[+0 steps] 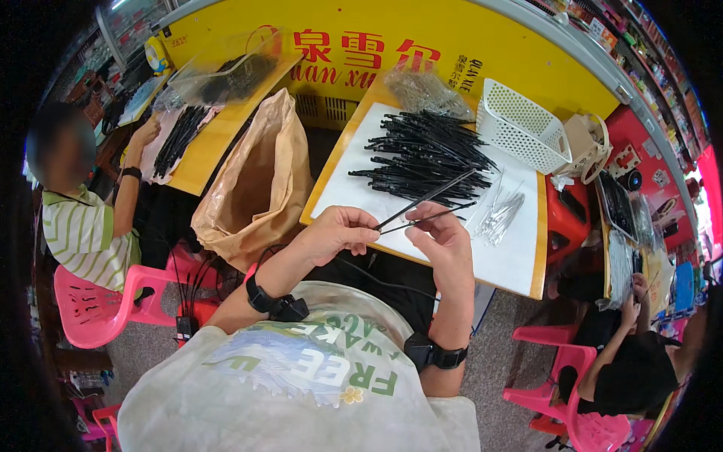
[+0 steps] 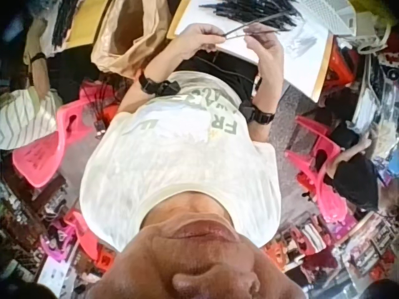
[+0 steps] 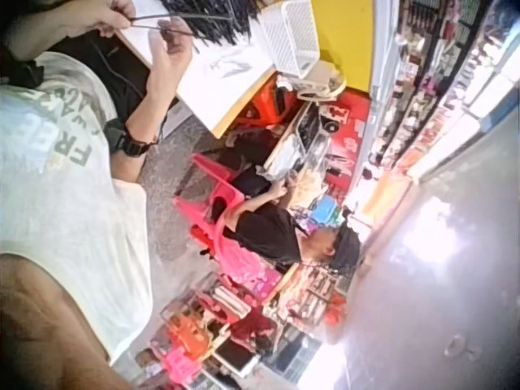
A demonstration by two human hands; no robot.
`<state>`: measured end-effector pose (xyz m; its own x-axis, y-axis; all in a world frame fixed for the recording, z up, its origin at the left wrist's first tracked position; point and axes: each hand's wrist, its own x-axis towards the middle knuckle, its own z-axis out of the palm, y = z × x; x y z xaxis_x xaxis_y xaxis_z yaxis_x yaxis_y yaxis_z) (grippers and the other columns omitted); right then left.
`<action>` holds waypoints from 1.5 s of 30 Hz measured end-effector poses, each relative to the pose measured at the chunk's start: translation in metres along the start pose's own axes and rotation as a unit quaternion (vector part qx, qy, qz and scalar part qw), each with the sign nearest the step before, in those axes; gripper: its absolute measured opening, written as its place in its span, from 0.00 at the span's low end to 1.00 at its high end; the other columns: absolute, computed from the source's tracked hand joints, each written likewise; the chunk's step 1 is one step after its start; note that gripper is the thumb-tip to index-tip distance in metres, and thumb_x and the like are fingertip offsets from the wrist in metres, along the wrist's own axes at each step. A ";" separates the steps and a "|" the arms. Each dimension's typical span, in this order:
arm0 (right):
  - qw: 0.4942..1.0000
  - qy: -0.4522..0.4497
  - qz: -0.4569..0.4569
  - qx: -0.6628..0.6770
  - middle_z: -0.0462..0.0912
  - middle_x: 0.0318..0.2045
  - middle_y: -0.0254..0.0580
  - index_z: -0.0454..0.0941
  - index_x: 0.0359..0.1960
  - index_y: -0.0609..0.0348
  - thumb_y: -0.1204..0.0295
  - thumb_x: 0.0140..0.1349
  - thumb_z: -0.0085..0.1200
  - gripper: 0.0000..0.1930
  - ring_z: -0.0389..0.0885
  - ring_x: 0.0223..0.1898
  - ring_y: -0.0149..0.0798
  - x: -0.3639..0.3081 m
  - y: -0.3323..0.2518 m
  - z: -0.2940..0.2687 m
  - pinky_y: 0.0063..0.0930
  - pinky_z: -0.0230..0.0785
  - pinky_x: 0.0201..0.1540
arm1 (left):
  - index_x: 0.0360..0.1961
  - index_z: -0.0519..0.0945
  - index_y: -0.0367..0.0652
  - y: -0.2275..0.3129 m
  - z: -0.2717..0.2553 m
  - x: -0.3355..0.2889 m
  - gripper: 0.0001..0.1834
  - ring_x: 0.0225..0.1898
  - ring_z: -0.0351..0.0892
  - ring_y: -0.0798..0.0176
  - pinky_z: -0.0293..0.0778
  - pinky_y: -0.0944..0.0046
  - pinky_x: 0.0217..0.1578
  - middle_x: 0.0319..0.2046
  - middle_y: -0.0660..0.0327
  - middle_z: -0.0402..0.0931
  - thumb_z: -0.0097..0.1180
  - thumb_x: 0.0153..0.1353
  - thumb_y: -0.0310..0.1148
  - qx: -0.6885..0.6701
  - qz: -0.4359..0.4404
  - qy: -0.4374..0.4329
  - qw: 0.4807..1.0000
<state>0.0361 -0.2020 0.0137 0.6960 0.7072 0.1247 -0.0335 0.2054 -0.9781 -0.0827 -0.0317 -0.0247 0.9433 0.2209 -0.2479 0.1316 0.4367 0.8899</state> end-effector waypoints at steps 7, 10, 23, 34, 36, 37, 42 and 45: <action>0.991 0.092 0.047 0.087 0.80 0.29 0.41 0.76 0.35 0.67 0.77 0.56 0.57 0.06 0.74 0.24 0.27 0.003 0.013 0.002 0.16 0.68 0.26 | 0.36 0.79 0.35 0.002 0.003 0.000 0.11 0.21 0.76 0.72 0.71 0.75 0.22 0.25 0.62 0.78 0.64 0.52 0.27 0.087 0.023 -0.002 0.996; 0.988 0.109 0.033 0.105 0.80 0.26 0.42 0.77 0.32 0.67 0.77 0.57 0.56 0.05 0.74 0.20 0.27 0.003 0.015 0.004 0.16 0.67 0.23 | 0.36 0.79 0.35 -0.002 0.003 0.000 0.10 0.22 0.76 0.71 0.71 0.75 0.22 0.26 0.61 0.78 0.63 0.52 0.26 0.083 0.029 -0.010 0.996; 0.993 0.106 0.022 0.055 0.80 0.28 0.45 0.76 0.34 0.70 0.76 0.59 0.52 0.07 0.82 0.28 0.34 0.003 0.015 0.014 0.23 0.78 0.33 | 0.36 0.76 0.40 0.000 0.016 0.017 0.10 0.21 0.63 0.77 0.58 0.78 0.20 0.25 0.69 0.70 0.59 0.59 0.34 -0.075 -0.037 -0.003 0.996; 0.995 0.096 0.022 0.014 0.80 0.29 0.46 0.75 0.34 0.71 0.77 0.60 0.51 0.07 0.83 0.28 0.34 0.002 0.013 0.016 0.23 0.78 0.35 | 0.32 0.74 0.43 0.003 0.015 0.019 0.09 0.18 0.59 0.79 0.54 0.78 0.18 0.24 0.69 0.69 0.60 0.58 0.36 -0.052 -0.040 -0.022 0.998; 0.995 0.094 0.014 0.015 0.80 0.29 0.46 0.75 0.35 0.71 0.77 0.60 0.50 0.07 0.83 0.28 0.34 0.002 0.014 0.017 0.23 0.78 0.35 | 0.31 0.75 0.43 0.009 0.018 0.017 0.10 0.17 0.59 0.79 0.53 0.78 0.16 0.23 0.70 0.68 0.60 0.57 0.36 -0.077 -0.033 -0.009 0.996; 0.995 0.093 0.015 0.015 0.80 0.29 0.46 0.75 0.35 0.71 0.77 0.60 0.50 0.07 0.83 0.28 0.34 0.002 0.014 0.018 0.23 0.78 0.35 | 0.31 0.75 0.43 0.009 0.018 0.017 0.10 0.17 0.59 0.79 0.53 0.78 0.16 0.23 0.70 0.68 0.60 0.57 0.36 -0.077 -0.033 -0.008 0.996; 0.995 0.097 0.008 0.030 0.80 0.31 0.47 0.75 0.36 0.71 0.78 0.61 0.51 0.07 0.82 0.29 0.34 0.004 0.016 0.019 0.23 0.78 0.35 | 0.30 0.75 0.42 0.003 0.015 0.020 0.08 0.18 0.60 0.79 0.53 0.79 0.17 0.22 0.71 0.67 0.61 0.57 0.33 -0.122 -0.011 -0.022 0.992; 0.995 0.094 0.006 0.036 0.80 0.31 0.47 0.75 0.37 0.72 0.78 0.61 0.51 0.07 0.82 0.29 0.34 0.005 0.019 0.017 0.22 0.79 0.35 | 0.29 0.74 0.43 0.004 0.014 0.019 0.07 0.19 0.61 0.78 0.55 0.78 0.19 0.23 0.70 0.68 0.60 0.58 0.32 -0.091 0.002 -0.032 0.995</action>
<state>0.0270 -0.1835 -0.0015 0.8174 0.5714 0.0735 -0.0890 0.2513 -0.9638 -0.0595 -0.0380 -0.0200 0.9621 0.1692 -0.2140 0.0757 0.5881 0.8053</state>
